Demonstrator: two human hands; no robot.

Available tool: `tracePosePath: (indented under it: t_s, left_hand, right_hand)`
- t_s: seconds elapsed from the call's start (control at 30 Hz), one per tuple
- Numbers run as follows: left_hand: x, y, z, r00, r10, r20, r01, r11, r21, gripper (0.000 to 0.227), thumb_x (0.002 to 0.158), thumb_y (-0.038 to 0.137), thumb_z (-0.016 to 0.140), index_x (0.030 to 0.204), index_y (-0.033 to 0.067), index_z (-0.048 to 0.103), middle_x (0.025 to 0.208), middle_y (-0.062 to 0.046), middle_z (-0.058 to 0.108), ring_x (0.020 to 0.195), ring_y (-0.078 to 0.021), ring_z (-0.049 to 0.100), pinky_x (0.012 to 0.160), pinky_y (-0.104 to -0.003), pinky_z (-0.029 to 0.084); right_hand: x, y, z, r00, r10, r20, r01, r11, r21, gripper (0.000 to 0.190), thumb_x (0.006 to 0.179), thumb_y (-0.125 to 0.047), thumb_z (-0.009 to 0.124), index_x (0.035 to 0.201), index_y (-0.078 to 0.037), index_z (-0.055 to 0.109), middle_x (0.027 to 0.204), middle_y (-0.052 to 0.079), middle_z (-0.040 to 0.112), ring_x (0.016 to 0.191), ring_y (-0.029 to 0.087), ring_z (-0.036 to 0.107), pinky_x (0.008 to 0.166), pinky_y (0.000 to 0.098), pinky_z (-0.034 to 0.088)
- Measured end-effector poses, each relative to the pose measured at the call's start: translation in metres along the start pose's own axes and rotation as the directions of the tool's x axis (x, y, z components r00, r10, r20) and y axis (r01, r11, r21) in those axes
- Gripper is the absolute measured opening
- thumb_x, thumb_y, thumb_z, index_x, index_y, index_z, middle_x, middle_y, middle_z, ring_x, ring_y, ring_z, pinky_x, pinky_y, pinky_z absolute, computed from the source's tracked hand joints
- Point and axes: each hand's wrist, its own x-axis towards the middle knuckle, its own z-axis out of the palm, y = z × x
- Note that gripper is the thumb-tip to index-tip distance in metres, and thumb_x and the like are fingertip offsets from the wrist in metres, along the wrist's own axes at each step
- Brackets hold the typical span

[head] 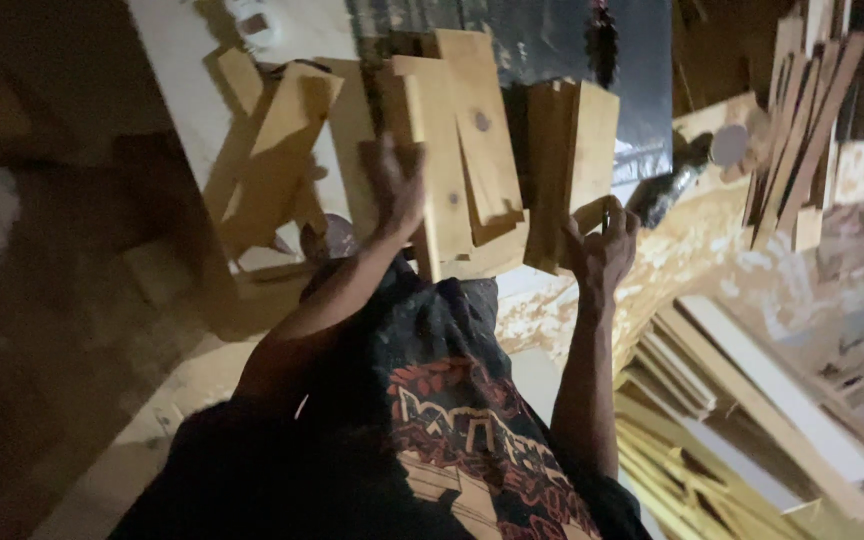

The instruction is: Organizing and stacking wooden planks on a table saw workbench

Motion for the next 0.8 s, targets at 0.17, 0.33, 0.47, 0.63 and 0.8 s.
tracePosePath:
  t_s: [0.17,0.33,0.47,0.63,0.8]
  left_hand:
    - [0.036,0.089,0.013,0.94,-0.286,0.185,0.317,0.932,-0.174,0.094,0.114,0.034,0.078,0.182,0.0083,0.017,0.185,-0.031,0.024,0.173,-0.0519,0.02,0.143,-0.072,0.007]
    - [0.06,0.07,-0.005,0.98,-0.138,0.143,0.145,0.989,-0.038,0.091,0.102,0.029,0.09,0.172,0.0063,0.036,0.163,-0.031,0.052,0.147,-0.0465,0.061,0.133,-0.058,0.043]
    - [0.046,0.045,0.007,0.986,-0.117,0.116,0.111,0.992,0.06,0.078,0.1,0.037,0.092,0.16,0.0065,0.053,0.148,-0.025,0.063,0.144,-0.0492,0.063,0.121,-0.062,0.053]
    - [0.053,0.044,0.006,0.997,-0.039,0.066,0.033,0.996,0.088,0.074,0.1,0.039,0.092,0.157,0.0087,0.056,0.142,-0.023,0.067,0.138,-0.0463,0.067,0.115,-0.058,0.058]
    - [0.05,0.036,0.011,0.995,-0.042,0.089,0.034,0.995,0.091,0.069,0.099,0.042,0.092,0.15,0.007,0.06,0.14,-0.021,0.069,0.137,-0.0427,0.069,0.115,-0.054,0.059]
  right_hand:
    - [-0.026,-0.056,0.006,0.961,-0.266,-0.081,0.276,0.883,0.379,0.054,0.1,-0.02,0.087,0.15,-0.007,0.07,0.133,0.022,0.063,0.126,0.051,0.067,0.11,0.0568,0.053]
    - [-0.081,-0.173,0.05,0.941,-0.245,0.232,0.182,0.948,0.263,0.06,0.089,-0.038,0.09,0.144,-0.028,0.068,0.127,0.008,0.071,0.111,0.041,0.077,0.09,0.0579,0.057]
    - [-0.111,-0.219,0.053,0.915,-0.132,0.383,0.128,0.991,0.036,0.052,0.106,-0.041,0.074,0.152,-0.038,0.05,0.143,0.003,0.062,0.107,0.058,0.077,0.103,0.072,0.062]
    - [-0.117,-0.244,0.041,0.896,-0.155,0.416,0.154,0.987,0.036,0.067,0.102,-0.018,0.07,0.162,-0.024,0.04,0.156,0.017,0.052,0.111,0.066,0.072,0.107,0.0761,0.059]
    - [-0.11,-0.223,0.076,0.939,-0.138,0.315,0.145,0.989,0.003,0.05,0.107,-0.036,0.068,0.153,-0.034,0.049,0.136,0.008,0.059,0.108,0.06,0.075,0.098,0.074,0.063]
